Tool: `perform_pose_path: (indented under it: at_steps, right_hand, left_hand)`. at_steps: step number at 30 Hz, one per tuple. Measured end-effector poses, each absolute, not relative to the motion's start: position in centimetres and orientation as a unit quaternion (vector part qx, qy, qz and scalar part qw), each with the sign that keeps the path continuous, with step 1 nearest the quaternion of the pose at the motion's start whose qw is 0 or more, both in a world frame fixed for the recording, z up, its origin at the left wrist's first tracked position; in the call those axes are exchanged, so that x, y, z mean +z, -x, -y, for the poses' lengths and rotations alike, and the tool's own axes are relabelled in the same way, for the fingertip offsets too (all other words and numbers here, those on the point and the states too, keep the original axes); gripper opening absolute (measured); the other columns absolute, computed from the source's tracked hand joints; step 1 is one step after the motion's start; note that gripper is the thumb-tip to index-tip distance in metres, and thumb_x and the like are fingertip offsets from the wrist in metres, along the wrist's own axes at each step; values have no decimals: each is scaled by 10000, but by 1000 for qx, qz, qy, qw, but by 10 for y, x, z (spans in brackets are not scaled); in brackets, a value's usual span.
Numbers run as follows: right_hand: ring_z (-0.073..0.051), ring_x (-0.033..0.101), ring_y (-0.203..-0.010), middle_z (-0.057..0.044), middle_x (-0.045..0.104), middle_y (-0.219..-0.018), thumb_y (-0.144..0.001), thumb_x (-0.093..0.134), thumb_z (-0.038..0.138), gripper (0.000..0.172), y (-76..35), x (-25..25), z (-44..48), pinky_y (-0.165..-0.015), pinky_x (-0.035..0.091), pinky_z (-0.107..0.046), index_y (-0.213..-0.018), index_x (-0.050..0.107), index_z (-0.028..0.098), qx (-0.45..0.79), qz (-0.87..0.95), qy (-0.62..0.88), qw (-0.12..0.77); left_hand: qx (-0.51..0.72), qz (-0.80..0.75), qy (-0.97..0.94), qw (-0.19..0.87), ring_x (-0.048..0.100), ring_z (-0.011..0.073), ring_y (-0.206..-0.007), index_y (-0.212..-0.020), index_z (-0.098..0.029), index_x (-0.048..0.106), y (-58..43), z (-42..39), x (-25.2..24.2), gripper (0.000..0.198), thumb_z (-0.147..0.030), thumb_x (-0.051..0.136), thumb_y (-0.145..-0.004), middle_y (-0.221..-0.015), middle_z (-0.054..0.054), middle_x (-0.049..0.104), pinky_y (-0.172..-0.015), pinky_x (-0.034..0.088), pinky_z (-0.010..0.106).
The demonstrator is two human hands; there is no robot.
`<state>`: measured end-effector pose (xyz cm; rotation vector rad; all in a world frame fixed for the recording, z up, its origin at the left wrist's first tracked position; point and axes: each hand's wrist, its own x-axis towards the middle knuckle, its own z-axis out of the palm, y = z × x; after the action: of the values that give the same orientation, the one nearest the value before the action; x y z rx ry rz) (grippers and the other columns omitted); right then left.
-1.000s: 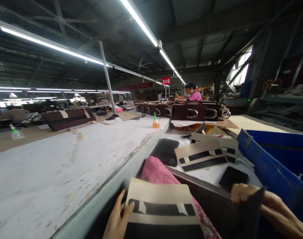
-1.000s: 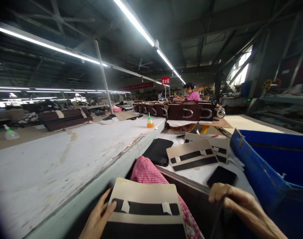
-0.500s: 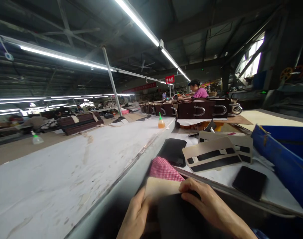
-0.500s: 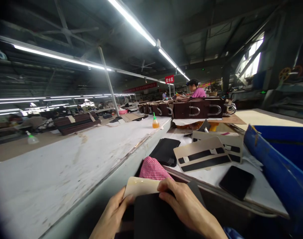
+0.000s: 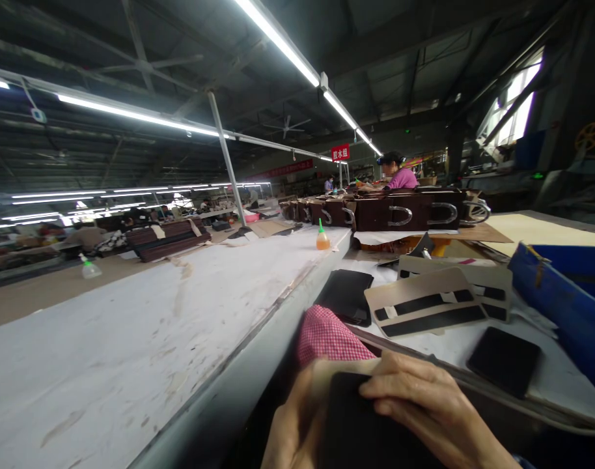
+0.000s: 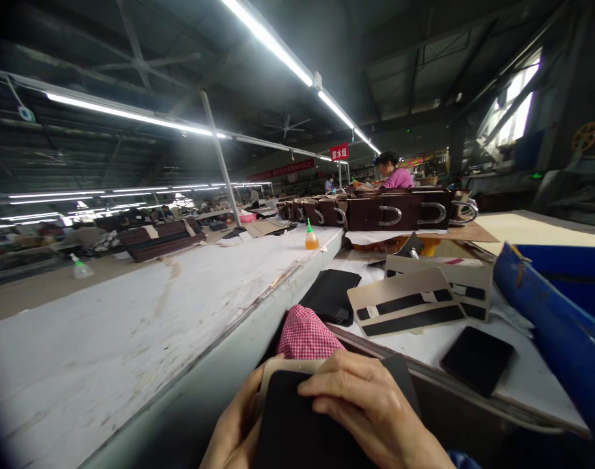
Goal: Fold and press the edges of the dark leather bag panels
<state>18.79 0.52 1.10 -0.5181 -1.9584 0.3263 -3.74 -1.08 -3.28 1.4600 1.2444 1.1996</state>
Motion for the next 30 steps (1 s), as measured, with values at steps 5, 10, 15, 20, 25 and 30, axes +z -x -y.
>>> perform_pose_path:
  at_steps: [5, 10, 15, 20, 25, 30]
  right_hand:
    - [-125, 643, -666, -8, 670, -773, -980, 624, 313, 216, -179, 12, -4, -604, 514, -217, -1177, 695, 262, 33, 819, 221, 529]
    - [-99, 550, -569, 25, 564, -676, -1013, 566, 304, 262, -175, 9, 1, -536, 466, -202, -1245, 667, 234, -48, 827, 225, 513]
    - [-110, 550, -592, 9, 575, -704, -995, 571, 150, 275, -171, 4, 1, -534, 445, -222, -1252, 655, 199, -70, 822, 221, 520]
    - [-102, 523, -570, 20, 543, -672, -1004, 546, 139, 258, -171, 3, 1, -521, 426, -213, -1230, 660, 188, -88, 820, 225, 520]
    - [-103, 549, -600, 13, 560, -686, -993, 552, 114, 269, -171, 4, 2, -549, 455, -204, -1232, 654, 182, -88, 821, 227, 517]
    - [-103, 521, -576, 20, 548, -678, -997, 546, 123, 275, -171, 2, 3, -526, 435, -207, -1243, 643, 198, -86, 819, 232, 518]
  left_hand:
    - [493, -459, -618, 405, 660, 264, -1214, -1342, -258, 634, 28, 17, -23, 451, -419, 575, -925, -1198, 66, 753, -1068, 508, 333]
    - [490, -450, -631, 399, 669, 239, -1202, -1374, -276, 609, 31, 17, -24, 427, -325, 515, -960, -1168, 51, 769, -1045, 518, 311]
    - [491, -439, -647, 384, 666, 246, -1207, -1352, -287, 629, 31, 17, -24, 429, -261, 527, -937, -1255, 44, 735, -1067, 509, 330]
    - [490, -432, -661, 369, 661, 241, -1216, -1358, -280, 624, 33, 18, -26, 450, -205, 479, -938, -1311, 48, 704, -1075, 510, 337]
    - [486, -433, -669, 359, 668, 235, -1206, -1364, -276, 618, 34, 19, -28, 472, -179, 478, -925, -1311, 51, 704, -1053, 528, 323]
    - [482, -435, -673, 354, 649, 237, -1235, -1362, -271, 622, 34, 19, -27, 477, -173, 494, -912, -1323, 45, 697, -1074, 511, 328]
